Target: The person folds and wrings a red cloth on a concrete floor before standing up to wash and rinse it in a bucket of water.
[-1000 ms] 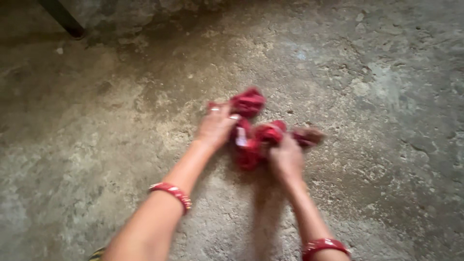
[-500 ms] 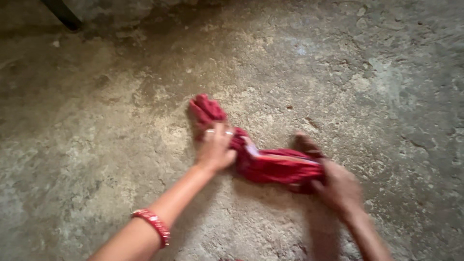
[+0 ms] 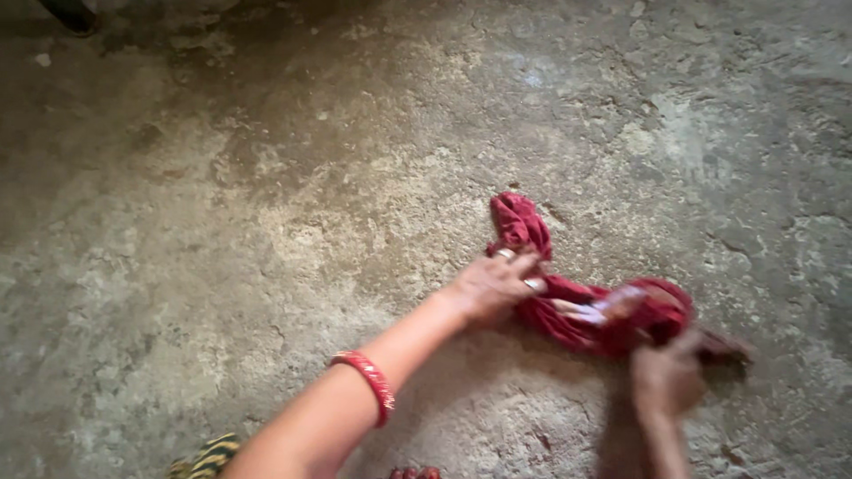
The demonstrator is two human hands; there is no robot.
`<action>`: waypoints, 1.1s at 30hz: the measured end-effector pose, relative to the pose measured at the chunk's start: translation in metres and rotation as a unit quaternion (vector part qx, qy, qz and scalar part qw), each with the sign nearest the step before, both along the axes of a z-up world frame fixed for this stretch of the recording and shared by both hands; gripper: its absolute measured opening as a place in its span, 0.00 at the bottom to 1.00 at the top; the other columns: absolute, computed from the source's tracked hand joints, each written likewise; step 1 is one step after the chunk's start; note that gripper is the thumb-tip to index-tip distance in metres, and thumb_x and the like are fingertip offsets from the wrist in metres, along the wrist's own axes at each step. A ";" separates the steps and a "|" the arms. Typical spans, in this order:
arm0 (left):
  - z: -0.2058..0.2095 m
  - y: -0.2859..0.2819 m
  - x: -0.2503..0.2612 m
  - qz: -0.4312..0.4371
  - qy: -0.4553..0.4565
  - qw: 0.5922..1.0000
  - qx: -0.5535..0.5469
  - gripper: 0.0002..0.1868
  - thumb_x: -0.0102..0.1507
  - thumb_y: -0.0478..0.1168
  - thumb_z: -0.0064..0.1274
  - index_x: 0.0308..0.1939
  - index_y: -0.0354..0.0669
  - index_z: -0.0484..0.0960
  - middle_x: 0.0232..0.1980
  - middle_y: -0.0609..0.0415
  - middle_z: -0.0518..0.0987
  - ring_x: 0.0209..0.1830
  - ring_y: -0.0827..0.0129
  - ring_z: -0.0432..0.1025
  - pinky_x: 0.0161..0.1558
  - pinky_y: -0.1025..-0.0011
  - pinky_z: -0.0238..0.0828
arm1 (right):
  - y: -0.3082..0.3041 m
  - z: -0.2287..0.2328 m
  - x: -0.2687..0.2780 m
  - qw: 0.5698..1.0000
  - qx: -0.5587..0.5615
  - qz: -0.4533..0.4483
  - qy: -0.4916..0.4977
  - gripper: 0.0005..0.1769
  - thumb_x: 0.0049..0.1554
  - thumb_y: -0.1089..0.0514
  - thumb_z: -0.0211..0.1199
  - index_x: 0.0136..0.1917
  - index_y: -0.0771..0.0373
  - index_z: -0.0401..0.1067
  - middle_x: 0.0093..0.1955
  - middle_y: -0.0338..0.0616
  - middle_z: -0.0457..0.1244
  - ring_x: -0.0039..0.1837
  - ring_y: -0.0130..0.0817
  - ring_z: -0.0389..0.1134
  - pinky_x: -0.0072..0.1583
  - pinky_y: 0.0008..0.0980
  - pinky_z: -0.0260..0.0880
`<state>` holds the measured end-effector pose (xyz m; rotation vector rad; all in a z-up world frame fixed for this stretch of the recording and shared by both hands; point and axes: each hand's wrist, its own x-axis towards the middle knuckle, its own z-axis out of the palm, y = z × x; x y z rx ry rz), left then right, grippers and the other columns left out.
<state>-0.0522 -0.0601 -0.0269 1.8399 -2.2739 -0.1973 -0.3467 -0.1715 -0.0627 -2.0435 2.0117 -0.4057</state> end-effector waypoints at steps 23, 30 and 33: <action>-0.037 0.059 0.107 0.503 0.138 0.847 -0.102 0.25 0.51 0.40 0.59 0.54 0.45 0.80 0.61 0.43 0.71 0.64 0.45 0.64 0.60 0.49 0.68 | -0.006 0.059 0.108 0.949 0.137 0.247 0.138 0.35 0.54 0.36 0.64 0.74 0.36 0.65 0.53 0.47 0.72 0.53 0.44 0.75 0.54 0.47 0.76; 0.005 -0.018 -0.036 0.163 0.190 0.965 0.083 0.38 0.54 0.41 0.60 0.69 0.47 0.69 0.71 0.37 0.60 0.66 0.40 0.62 0.50 0.55 0.78 | -0.057 0.022 -0.102 0.985 0.090 -0.025 0.143 0.38 0.58 0.33 0.64 0.76 0.49 0.65 0.59 0.64 0.69 0.59 0.67 0.70 0.58 0.62 0.69; 0.010 -0.011 -0.052 0.063 0.097 0.992 0.054 0.37 0.54 0.44 0.62 0.68 0.53 0.72 0.71 0.34 0.63 0.63 0.40 0.68 0.58 0.54 0.75 | -0.019 -0.007 -0.098 0.989 -0.078 -0.020 0.122 0.42 0.53 0.47 0.66 0.76 0.63 0.59 0.57 0.67 0.68 0.55 0.67 0.70 0.56 0.61 0.68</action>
